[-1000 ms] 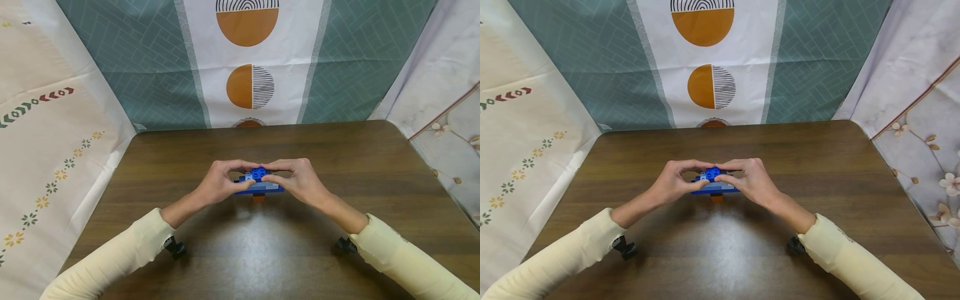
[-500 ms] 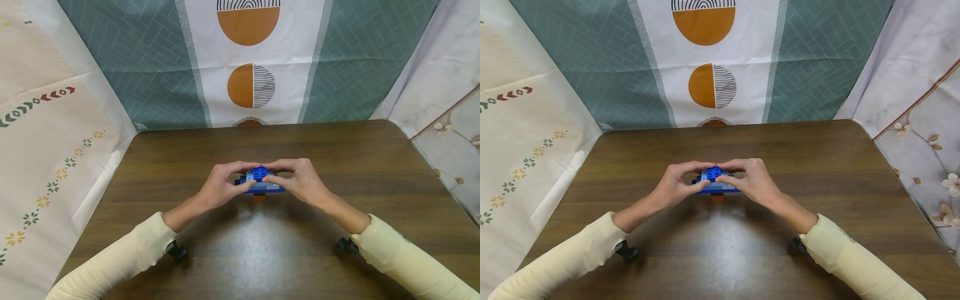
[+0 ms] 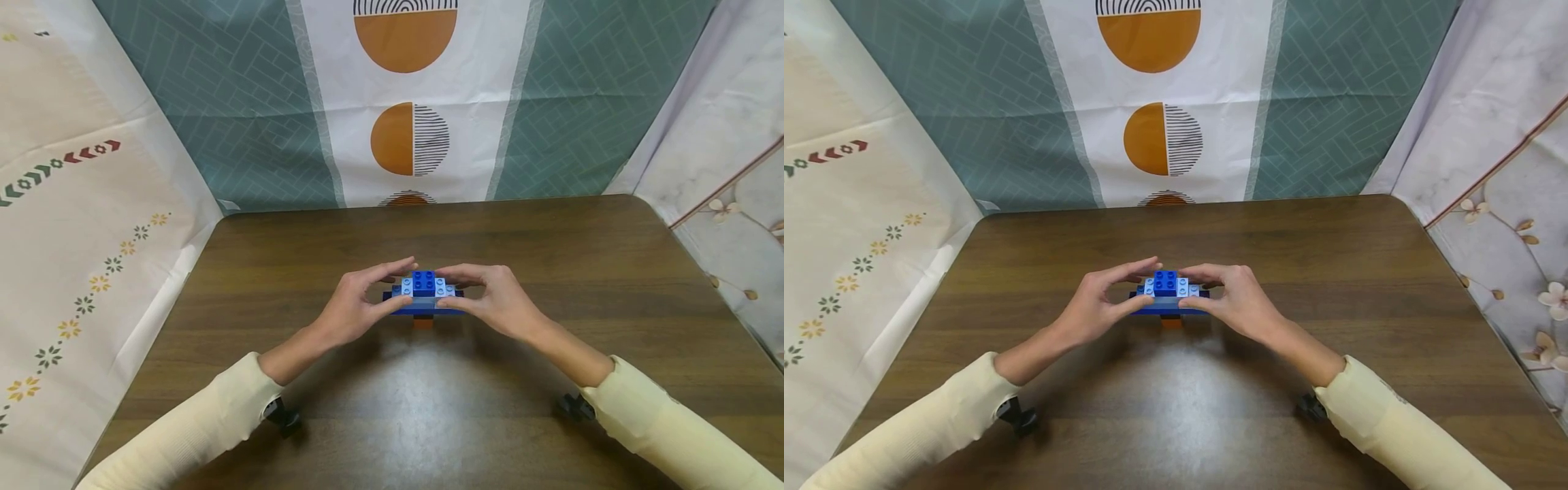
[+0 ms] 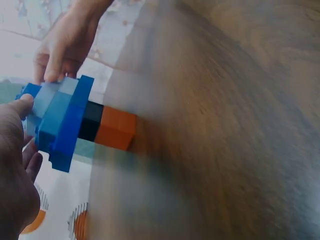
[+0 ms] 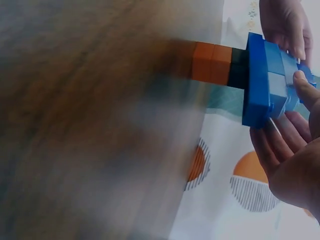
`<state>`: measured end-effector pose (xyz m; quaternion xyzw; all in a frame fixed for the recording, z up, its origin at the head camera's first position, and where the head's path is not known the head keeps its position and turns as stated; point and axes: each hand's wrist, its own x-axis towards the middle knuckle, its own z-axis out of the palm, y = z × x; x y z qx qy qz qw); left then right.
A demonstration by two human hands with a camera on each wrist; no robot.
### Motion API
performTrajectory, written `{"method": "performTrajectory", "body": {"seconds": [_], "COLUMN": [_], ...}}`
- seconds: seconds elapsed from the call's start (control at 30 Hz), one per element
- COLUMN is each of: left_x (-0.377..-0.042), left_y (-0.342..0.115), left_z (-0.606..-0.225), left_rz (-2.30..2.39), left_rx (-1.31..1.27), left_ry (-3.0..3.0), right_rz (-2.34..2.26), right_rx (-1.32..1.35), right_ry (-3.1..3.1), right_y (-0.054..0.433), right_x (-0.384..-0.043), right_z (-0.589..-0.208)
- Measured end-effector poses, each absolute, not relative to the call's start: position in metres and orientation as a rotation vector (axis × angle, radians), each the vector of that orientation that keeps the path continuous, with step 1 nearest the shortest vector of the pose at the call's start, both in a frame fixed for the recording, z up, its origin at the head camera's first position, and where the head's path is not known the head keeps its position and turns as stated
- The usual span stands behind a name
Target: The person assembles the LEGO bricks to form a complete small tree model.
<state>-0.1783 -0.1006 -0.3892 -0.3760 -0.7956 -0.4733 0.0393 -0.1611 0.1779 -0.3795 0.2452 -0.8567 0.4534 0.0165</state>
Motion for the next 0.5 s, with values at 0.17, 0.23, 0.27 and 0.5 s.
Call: {"method": "performTrajectory", "body": {"seconds": [0.17, 0.23, 0.27, 0.5], "left_x": [-0.175, -0.173, -0.172, -0.167], "left_y": [-0.11, -0.114, -0.116, -0.124], "left_z": [-0.398, -0.403, -0.405, -0.417], "left_rz": [-1.428, -1.404, -1.399, -1.369], "left_rx": [-1.081, -1.05, -1.04, -0.96], "left_ry": [-2.522, -2.565, -2.575, -2.607], "right_rz": [1.405, 1.395, 1.391, 1.393], "right_rx": [0.729, 0.718, 0.713, 0.67], "right_ry": [-2.703, -2.72, -2.726, -2.726], "right_y": [0.188, 0.191, 0.193, 0.202], "right_x": [-0.158, -0.156, -0.155, -0.15], "right_z": [-0.39, -0.395, -0.397, -0.41]}}
